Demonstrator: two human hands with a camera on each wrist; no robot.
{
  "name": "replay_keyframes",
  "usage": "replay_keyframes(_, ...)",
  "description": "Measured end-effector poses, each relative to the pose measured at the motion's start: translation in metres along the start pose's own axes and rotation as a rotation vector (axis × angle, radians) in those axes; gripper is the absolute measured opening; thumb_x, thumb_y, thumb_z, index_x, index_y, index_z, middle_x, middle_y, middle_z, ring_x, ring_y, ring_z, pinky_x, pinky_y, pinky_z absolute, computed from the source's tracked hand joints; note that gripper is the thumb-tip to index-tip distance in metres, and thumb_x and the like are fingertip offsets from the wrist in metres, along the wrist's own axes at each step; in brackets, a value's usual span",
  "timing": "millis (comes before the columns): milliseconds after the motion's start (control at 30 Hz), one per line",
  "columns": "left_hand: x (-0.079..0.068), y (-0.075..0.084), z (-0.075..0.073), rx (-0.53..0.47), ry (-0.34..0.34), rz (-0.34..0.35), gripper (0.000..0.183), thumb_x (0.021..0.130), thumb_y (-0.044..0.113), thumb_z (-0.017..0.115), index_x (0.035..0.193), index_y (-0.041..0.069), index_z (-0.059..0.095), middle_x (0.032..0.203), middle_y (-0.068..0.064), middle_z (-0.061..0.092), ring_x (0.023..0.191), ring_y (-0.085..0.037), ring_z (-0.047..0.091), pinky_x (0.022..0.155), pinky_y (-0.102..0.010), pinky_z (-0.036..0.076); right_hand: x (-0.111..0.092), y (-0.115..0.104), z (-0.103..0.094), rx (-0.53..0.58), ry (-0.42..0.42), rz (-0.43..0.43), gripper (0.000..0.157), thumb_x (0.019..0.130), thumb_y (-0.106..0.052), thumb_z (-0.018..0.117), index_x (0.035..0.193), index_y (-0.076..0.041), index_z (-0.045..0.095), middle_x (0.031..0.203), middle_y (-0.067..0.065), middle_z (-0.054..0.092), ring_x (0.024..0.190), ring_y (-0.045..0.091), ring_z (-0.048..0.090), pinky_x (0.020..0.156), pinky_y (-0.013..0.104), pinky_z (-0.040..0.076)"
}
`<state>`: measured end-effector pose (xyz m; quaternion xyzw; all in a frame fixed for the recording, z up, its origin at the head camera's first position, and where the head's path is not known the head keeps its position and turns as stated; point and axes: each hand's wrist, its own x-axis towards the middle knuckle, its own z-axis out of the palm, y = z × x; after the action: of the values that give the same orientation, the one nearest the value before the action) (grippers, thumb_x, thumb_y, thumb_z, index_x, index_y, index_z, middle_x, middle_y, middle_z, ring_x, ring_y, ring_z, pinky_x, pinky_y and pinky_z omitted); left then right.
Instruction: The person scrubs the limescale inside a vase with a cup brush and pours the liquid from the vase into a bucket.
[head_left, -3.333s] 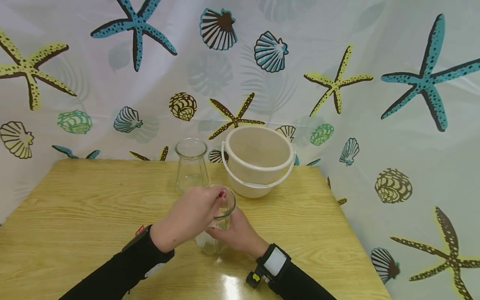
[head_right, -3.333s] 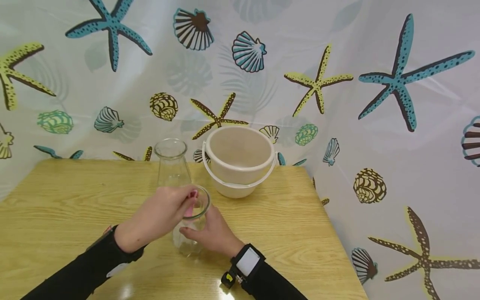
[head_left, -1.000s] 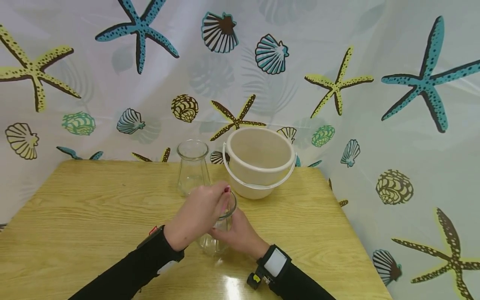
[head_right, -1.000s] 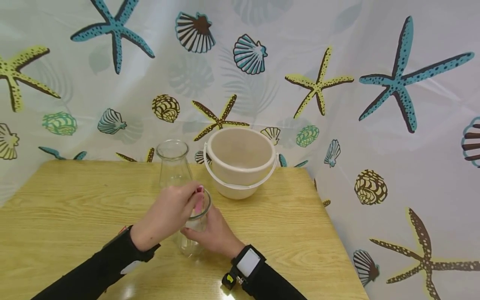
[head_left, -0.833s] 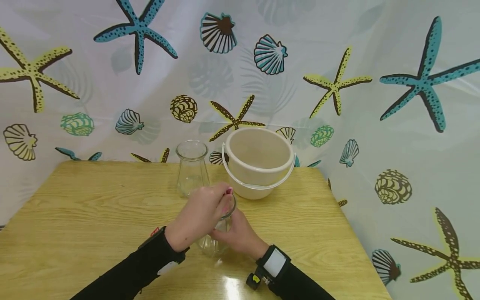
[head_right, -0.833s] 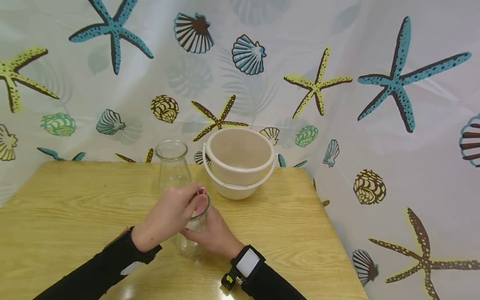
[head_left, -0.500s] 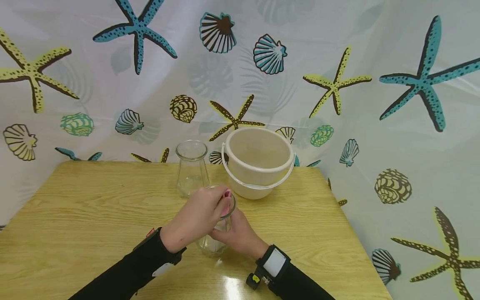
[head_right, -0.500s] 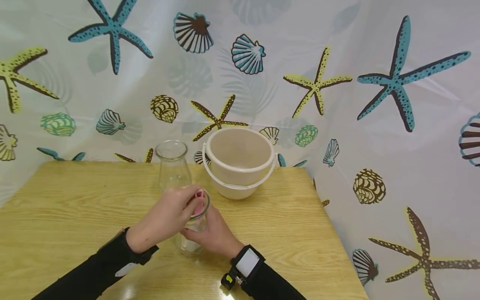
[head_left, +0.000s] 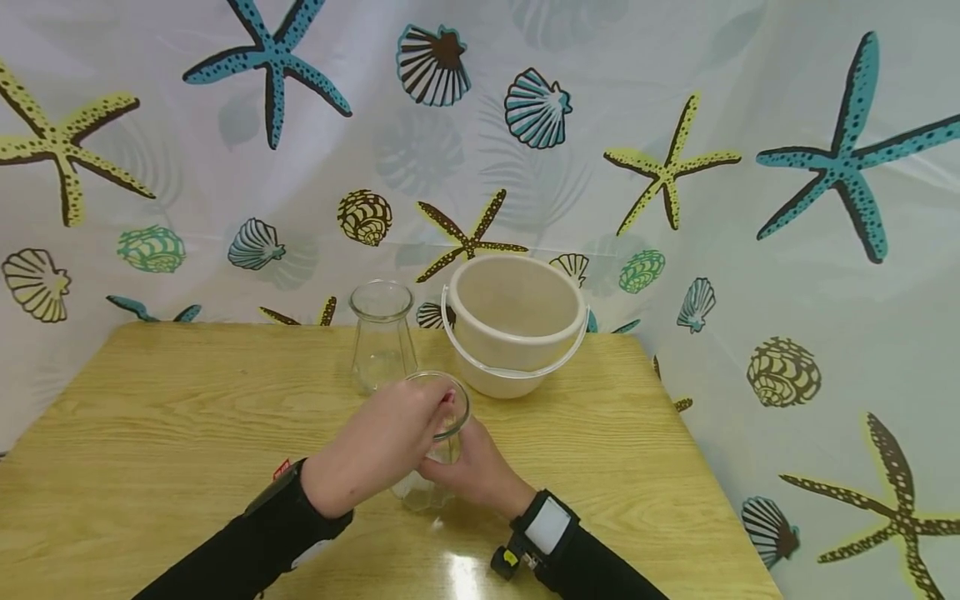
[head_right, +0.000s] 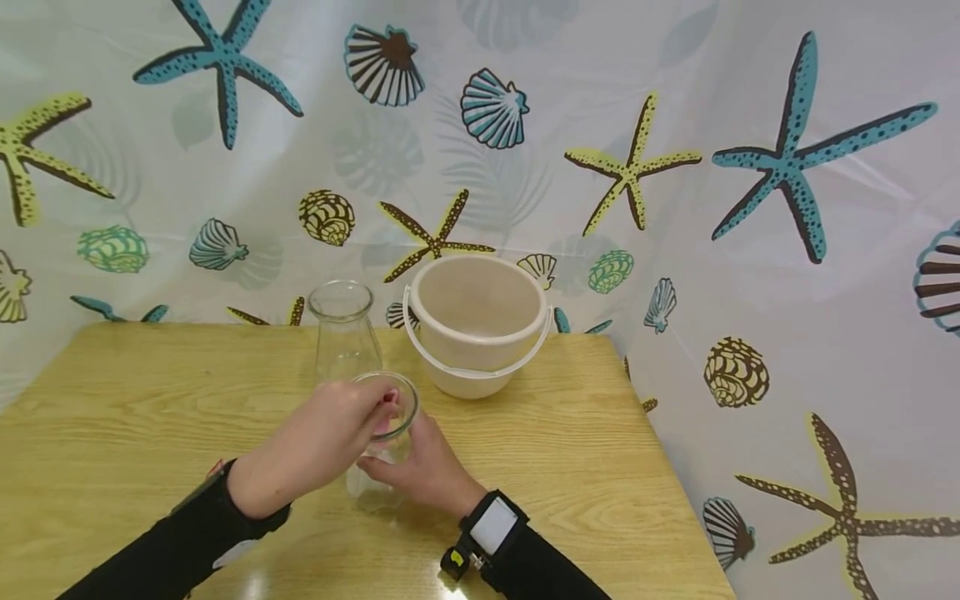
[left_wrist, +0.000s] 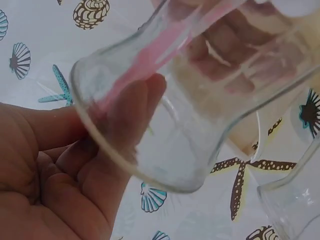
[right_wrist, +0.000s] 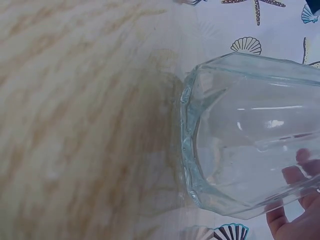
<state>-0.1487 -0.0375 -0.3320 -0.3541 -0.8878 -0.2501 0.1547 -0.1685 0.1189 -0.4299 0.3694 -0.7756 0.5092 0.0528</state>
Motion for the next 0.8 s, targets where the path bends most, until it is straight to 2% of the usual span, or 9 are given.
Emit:
replay_keyframes(167,-0.001,-0.002,-0.002,0.062,0.036,0.001,0.008,0.092,0.012,0.063,0.097,0.005,0.063,0.066,0.003,0.056,0.051,-0.004,0.045,0.045,-0.021,0.042,0.000,0.008,0.002,-0.019,0.029,0.000,0.075,0.082,-0.020,0.074,0.143,-0.027,0.032,0.138,-0.008,0.045,0.123,0.014,0.040,0.102,0.048,0.036)
replay_keyframes(367,-0.001,-0.008,0.003,0.136,0.117,0.048,0.010,0.091,0.015,0.065,0.094,0.006,0.063,0.062,0.001,0.059,0.048,-0.005,0.048,0.042,-0.022,0.041,-0.001,0.029,0.007,-0.048,0.026,0.025,0.074,0.081,-0.032,0.074,0.142,-0.030,0.031,0.139,-0.012,0.044,0.123,0.011,0.039,0.103,0.043,0.035)
replay_keyframes(600,0.000,-0.013,0.012,0.111,0.125,0.028,0.006,0.093,0.012,0.062,0.094,0.006,0.061,0.060,0.003,0.056,0.048,-0.003,0.045,0.041,-0.020,0.039,-0.003,0.030,0.007,-0.046,0.005,0.069,0.077,0.082,-0.035,0.073,0.144,-0.031,0.028,0.138,-0.012,0.044,0.124,0.010,0.038,0.105,0.043,0.031)
replay_keyframes(800,0.005,-0.014,0.017,0.104,0.143,0.032,0.005,0.094,0.008,0.059,0.091,0.005,0.060,0.062,0.002,0.057,0.047,-0.003,0.045,0.041,-0.020,0.040,-0.004,0.030,0.008,-0.056,0.008,0.075,0.079,0.081,-0.035,0.073,0.145,-0.032,0.027,0.138,-0.013,0.044,0.124,0.009,0.037,0.104,0.044,0.033)
